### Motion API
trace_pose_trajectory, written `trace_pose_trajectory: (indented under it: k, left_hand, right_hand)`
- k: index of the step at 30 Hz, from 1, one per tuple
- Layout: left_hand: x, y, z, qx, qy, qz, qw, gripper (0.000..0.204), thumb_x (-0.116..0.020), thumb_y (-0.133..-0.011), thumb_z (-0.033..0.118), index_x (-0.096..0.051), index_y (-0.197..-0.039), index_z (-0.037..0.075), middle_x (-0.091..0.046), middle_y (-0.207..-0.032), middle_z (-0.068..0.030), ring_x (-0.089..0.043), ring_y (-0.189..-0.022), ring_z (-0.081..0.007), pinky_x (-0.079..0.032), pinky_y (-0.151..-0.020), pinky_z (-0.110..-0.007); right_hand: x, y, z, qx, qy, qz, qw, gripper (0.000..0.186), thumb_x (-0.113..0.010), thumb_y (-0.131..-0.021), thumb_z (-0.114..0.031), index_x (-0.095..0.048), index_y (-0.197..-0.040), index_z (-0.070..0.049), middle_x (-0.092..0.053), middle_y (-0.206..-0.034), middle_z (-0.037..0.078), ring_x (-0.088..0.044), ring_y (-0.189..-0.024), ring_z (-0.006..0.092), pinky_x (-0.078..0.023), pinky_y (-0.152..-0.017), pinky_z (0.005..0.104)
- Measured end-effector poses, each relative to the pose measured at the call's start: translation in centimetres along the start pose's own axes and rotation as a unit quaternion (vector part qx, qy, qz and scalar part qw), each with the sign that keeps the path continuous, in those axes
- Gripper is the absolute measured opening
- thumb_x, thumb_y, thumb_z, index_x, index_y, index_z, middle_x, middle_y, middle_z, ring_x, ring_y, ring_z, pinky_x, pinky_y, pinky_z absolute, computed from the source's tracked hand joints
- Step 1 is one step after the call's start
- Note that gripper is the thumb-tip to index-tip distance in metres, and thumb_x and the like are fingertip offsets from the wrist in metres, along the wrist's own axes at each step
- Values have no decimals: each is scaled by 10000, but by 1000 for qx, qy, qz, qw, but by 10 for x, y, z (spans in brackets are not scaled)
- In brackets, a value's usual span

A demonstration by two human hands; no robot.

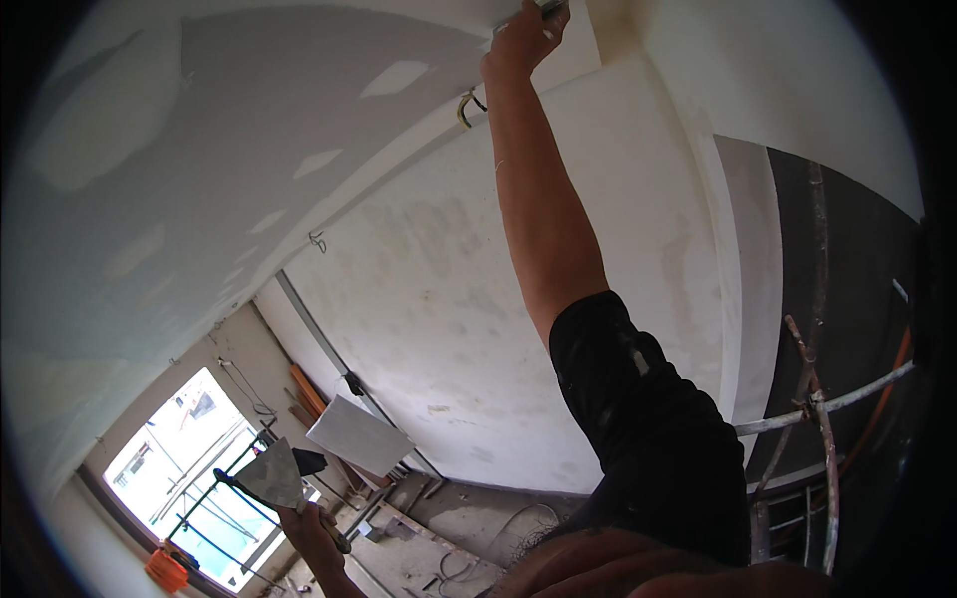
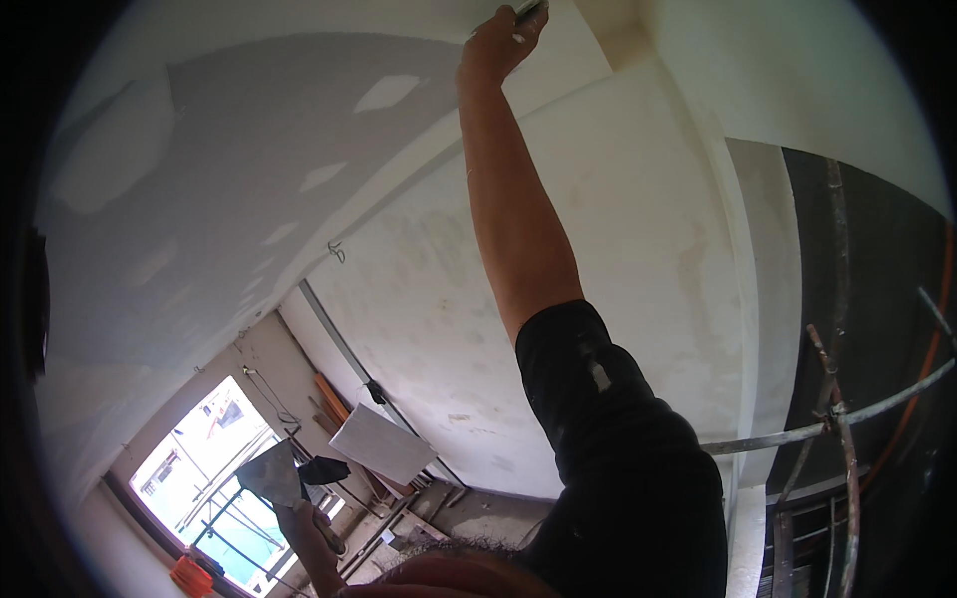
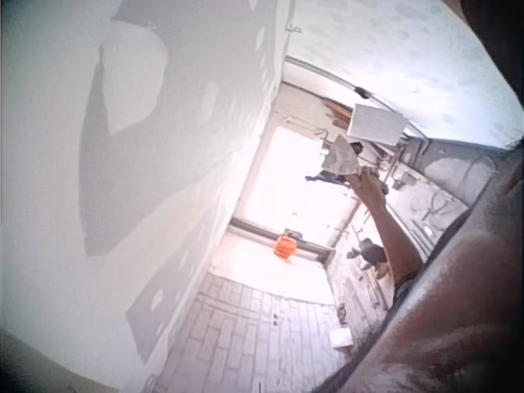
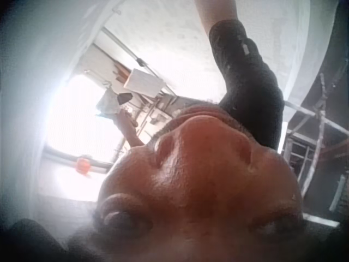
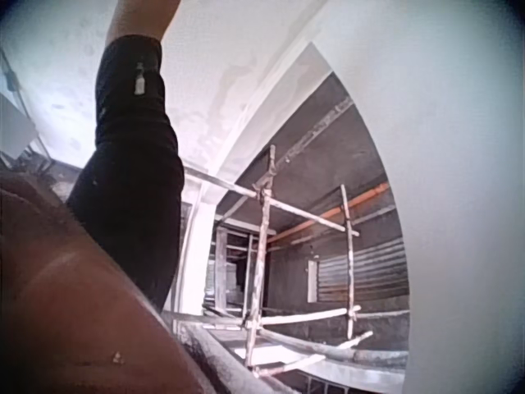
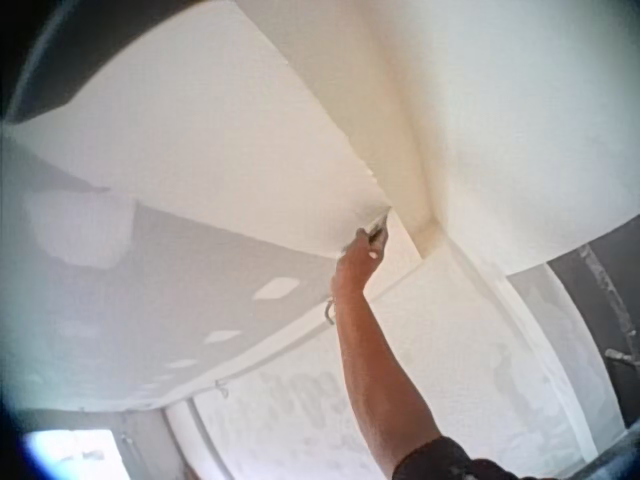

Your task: The person applies plaster to a ceiling using a trowel and a hawk. They repeatedly scoop plaster from the hawk and spread it onto the ceiling surface, smoothing the material with the trowel. The person works on a scaffold in a room under construction.

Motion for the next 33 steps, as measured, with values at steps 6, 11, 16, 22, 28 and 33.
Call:
trace_pose_trajectory:
  k: [6,11,16,22,28,33]
  left_hand:
    - [16,5,3,-10,-8,9,1000,523,-479,-857,11,-443,-1378,18,-496,-741,-33,-477,-550,-98,-410,-493,-262]
    - [28,6,3,-7,-11,13,1000,495,-476,-859,21,-449,-1353,16,-490,-733,-32,-477,-546,-100,-410,-488,-268]
    - [40,7,4,-11,11,9,1000,495,-480,-853,14,-456,-1347,16,-496,-747,-36,-489,-555,-108,-419,-495,-271]
    - [53,11,4,-16,36,-3,999,564,-485,-843,-7,-443,-1405,26,-526,-801,-51,-511,-581,-111,-441,-517,-272]
    - [46,16,8,36,57,12,998,570,-491,-840,-13,-451,-1406,43,-527,-785,-53,-510,-549,-113,-460,-495,-273]
    - [-23,44,21,183,246,-138,942,579,-496,-850,56,-410,-1422,57,-495,-686,-74,-485,-479,-129,-429,-361,-256]
  right_hand:
    - [-37,33,-35,79,-51,-24,995,590,-476,-904,0,-393,-1487,42,-490,-1456,197,-511,-1277,290,-383,-1074,353]
    - [-65,61,-62,112,-84,-32,990,577,-459,-922,17,-392,-1494,26,-484,-1464,212,-502,-1295,299,-368,-1096,364]
    - [-93,87,-90,120,-77,-45,989,568,-465,-937,-3,-386,-1499,24,-469,-1481,220,-496,-1312,308,-366,-1104,367]
    - [-124,120,-122,127,-78,-57,987,585,-473,-941,-29,-356,-1506,61,-448,-1498,249,-495,-1323,319,-370,-1105,366]
    - [-146,148,-147,158,-70,-97,980,602,-473,-935,-32,-338,-1513,67,-442,-1505,250,-500,-1317,324,-371,-1103,373]
    - [-73,183,-138,-30,5,-228,973,306,-609,-936,-143,-546,-1218,-43,-580,-1011,27,-526,-871,118,-441,-768,301]
Point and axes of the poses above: each hand's wrist, its own y-axis away from the middle knuckle, its own x-axis out of the back of the hand, z = x × y, the point moved 6 cm from there along -y, towards the middle knuckle
